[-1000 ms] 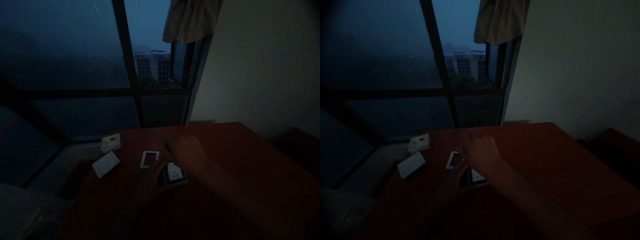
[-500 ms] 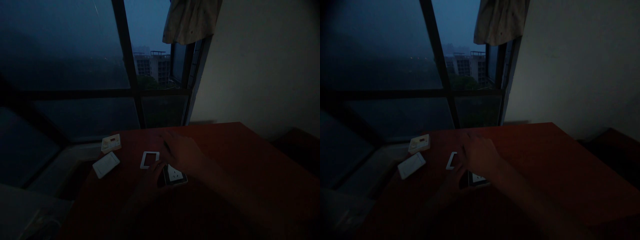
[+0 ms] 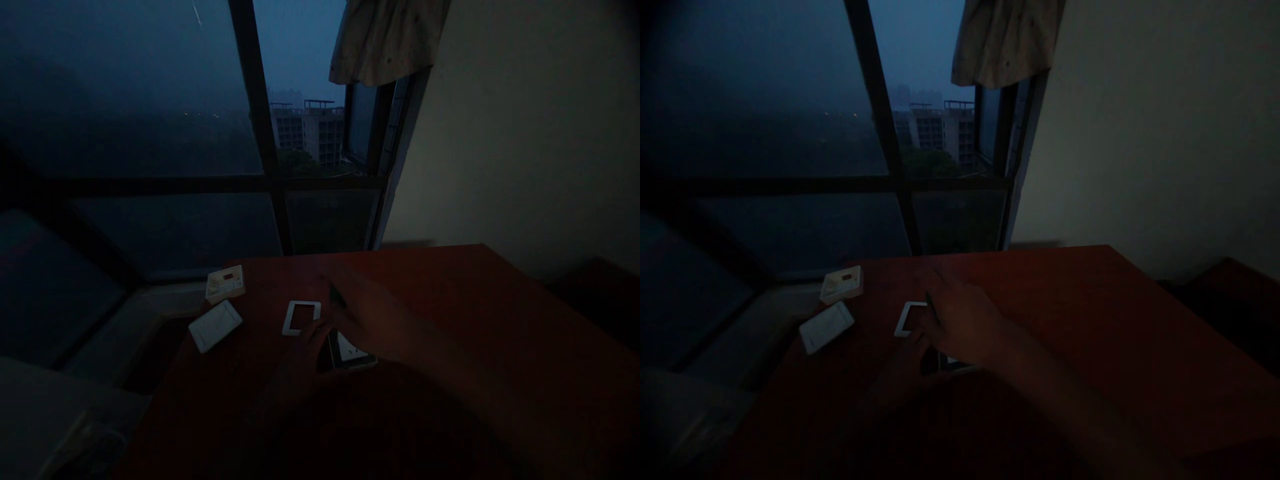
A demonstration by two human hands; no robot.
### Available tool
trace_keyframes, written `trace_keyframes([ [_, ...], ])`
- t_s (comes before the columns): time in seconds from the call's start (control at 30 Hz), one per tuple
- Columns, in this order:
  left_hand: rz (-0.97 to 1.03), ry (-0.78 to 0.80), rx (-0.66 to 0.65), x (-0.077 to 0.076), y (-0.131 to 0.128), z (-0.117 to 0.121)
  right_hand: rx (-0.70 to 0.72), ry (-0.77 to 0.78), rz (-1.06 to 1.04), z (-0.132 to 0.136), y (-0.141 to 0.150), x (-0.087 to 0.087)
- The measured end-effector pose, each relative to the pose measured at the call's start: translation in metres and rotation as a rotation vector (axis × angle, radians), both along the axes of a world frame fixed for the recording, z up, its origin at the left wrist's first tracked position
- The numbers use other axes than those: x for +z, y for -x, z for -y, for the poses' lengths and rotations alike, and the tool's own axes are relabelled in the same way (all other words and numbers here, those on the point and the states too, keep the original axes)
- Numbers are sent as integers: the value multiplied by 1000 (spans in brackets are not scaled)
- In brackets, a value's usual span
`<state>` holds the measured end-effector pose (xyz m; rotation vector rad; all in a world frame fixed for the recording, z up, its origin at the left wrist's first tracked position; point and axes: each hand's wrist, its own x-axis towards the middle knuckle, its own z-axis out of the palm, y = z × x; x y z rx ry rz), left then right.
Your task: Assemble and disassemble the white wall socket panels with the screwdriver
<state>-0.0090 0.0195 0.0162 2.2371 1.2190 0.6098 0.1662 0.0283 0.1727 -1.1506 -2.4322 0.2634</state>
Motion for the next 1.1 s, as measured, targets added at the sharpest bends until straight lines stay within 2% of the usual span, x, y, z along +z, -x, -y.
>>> trace_keyframes([
  [0.07, 1, -13, -2, 0, 0, 1, 8, 1, 5, 0, -1, -1],
  [0.23, -2, 13, 18, 0, 0, 1, -185, -38, 188, 2, -1, 3],
  [0.3, 2, 10, 23, 0, 0, 1, -158, -43, 174, 4, -3, 6],
  [0.4, 7, 3, -7, 0, 0, 1, -9, -25, 80, 5, -8, 7],
  [0.47, 3, 4, 1, 0, 0, 1, 22, -2, 52, 3, -11, 7],
  [0.63, 14, 22, 35, -2, 0, 2, -145, -12, 162, -2, -11, 8],
  [0.83, 11, 53, 18, -7, 3, 1, 11, 37, 63, -3, -13, 12],
  [0.9, 13, 66, 8, -7, 4, 0, -19, 33, 85, -4, -13, 12],
  [1.03, 30, 82, 10, -7, 5, -2, -165, 13, 185, -6, -11, 12],
  [1.1, 30, 83, 5, -7, 5, -3, -151, 34, 143, -5, -11, 12],
])
